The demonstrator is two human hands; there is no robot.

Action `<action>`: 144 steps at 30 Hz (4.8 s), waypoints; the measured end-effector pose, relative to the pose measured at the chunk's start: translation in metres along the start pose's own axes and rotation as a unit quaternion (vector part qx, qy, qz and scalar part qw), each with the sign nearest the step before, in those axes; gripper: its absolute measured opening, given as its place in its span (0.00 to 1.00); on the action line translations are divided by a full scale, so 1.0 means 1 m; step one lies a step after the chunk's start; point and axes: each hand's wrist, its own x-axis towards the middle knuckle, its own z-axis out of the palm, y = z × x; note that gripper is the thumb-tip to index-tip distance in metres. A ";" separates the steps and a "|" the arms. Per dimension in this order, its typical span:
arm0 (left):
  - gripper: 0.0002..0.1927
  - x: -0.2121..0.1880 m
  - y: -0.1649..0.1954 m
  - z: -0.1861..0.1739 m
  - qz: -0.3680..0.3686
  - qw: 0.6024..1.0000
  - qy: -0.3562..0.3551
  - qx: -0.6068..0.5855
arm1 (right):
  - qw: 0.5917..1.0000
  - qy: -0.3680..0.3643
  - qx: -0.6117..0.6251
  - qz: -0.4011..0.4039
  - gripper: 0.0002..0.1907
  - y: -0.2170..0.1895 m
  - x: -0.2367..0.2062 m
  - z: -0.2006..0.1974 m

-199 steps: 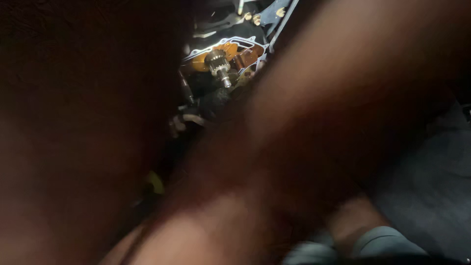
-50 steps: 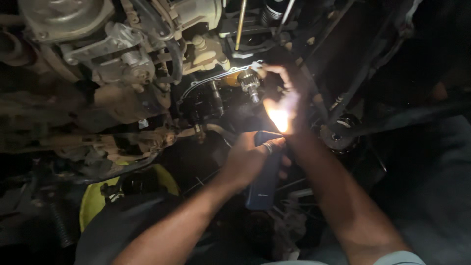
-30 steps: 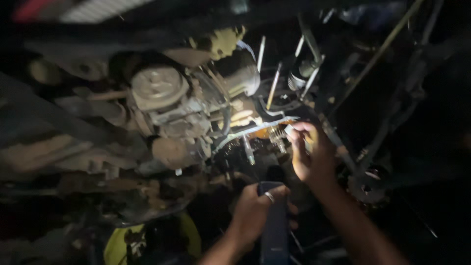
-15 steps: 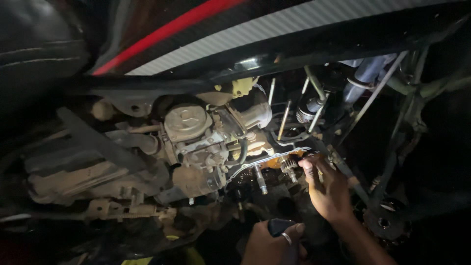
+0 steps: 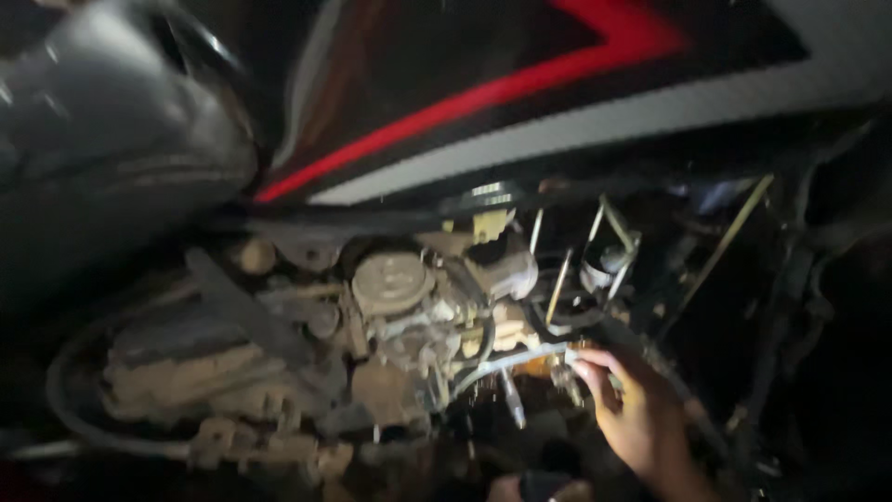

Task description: The person sits on the floor and uses a phone flashlight to illuminate the exposed motorcycle engine. They repeatedly probe and adjust internal gears and components with a small metal tool while holding the light steady.

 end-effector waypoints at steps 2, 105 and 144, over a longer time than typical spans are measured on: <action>0.17 -0.003 0.015 0.002 0.007 0.996 -0.054 -0.071 | 1.000 0.021 -0.016 0.012 0.07 -0.002 0.000 0.000; 0.17 -0.093 0.105 0.054 -0.090 0.986 -0.121 0.064 | 0.970 -0.028 -0.210 -0.117 0.15 0.041 -0.029 -0.047; 0.15 -0.083 0.098 0.061 -0.076 0.991 -0.109 0.030 | 0.980 -0.008 0.136 0.143 0.04 0.051 -0.020 -0.024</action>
